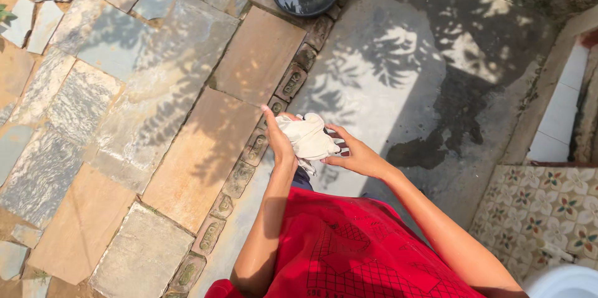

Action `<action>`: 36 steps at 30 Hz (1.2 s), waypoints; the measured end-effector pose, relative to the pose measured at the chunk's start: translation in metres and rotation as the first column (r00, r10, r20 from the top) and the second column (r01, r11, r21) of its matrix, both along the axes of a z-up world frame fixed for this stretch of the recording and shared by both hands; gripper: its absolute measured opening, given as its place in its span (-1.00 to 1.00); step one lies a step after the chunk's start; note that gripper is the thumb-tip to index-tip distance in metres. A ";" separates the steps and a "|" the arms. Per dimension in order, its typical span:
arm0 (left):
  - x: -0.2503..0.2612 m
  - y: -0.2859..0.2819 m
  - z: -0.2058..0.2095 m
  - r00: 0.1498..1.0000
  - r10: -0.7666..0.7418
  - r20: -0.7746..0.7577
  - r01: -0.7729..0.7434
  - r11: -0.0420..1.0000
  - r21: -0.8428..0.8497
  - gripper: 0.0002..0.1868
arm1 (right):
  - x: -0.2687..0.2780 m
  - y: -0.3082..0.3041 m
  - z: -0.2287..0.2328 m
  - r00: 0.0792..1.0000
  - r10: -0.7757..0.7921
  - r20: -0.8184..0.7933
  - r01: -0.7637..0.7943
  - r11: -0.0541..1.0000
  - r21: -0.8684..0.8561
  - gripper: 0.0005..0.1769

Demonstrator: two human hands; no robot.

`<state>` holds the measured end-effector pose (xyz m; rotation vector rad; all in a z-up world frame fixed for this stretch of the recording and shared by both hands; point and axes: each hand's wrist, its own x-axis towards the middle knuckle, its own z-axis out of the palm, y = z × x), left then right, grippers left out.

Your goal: The person picks up a white cloth from a sewing machine table, carries it to an outdoor sink, and washes it by hand with water and soap.

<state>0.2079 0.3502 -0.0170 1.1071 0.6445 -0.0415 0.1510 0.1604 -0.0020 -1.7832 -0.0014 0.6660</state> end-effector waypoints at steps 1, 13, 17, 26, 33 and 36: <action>0.021 0.023 0.003 0.996 -0.015 0.092 0.012 0.999 0.040 -0.12 | 0.029 0.025 -0.002 0.995 0.033 0.090 -0.037 0.998 0.054 0.09; 0.163 0.205 0.034 0.922 0.220 0.319 -0.332 0.873 0.358 -0.29 | 0.233 0.228 0.037 0.869 0.412 0.275 -0.437 0.899 0.035 0.23; 0.230 0.231 0.018 0.934 0.259 0.247 -0.341 0.853 0.395 -0.29 | 0.313 0.253 0.026 0.820 0.472 0.324 -0.530 0.840 0.118 0.27; 0.535 0.272 0.038 0.994 0.069 0.081 -0.100 0.859 0.501 -0.23 | 0.594 0.272 -0.017 0.894 0.437 0.099 -0.445 0.893 0.070 -0.17; 0.709 0.287 0.125 0.970 -0.207 -0.128 0.237 0.691 0.683 -0.33 | 0.831 0.244 0.094 0.888 0.205 0.412 -0.234 0.972 0.022 -0.03; 0.763 0.296 0.133 0.938 -0.309 -0.159 0.344 0.758 0.555 -0.26 | 0.905 0.250 0.144 0.868 0.093 0.488 -0.095 0.995 -0.020 -0.08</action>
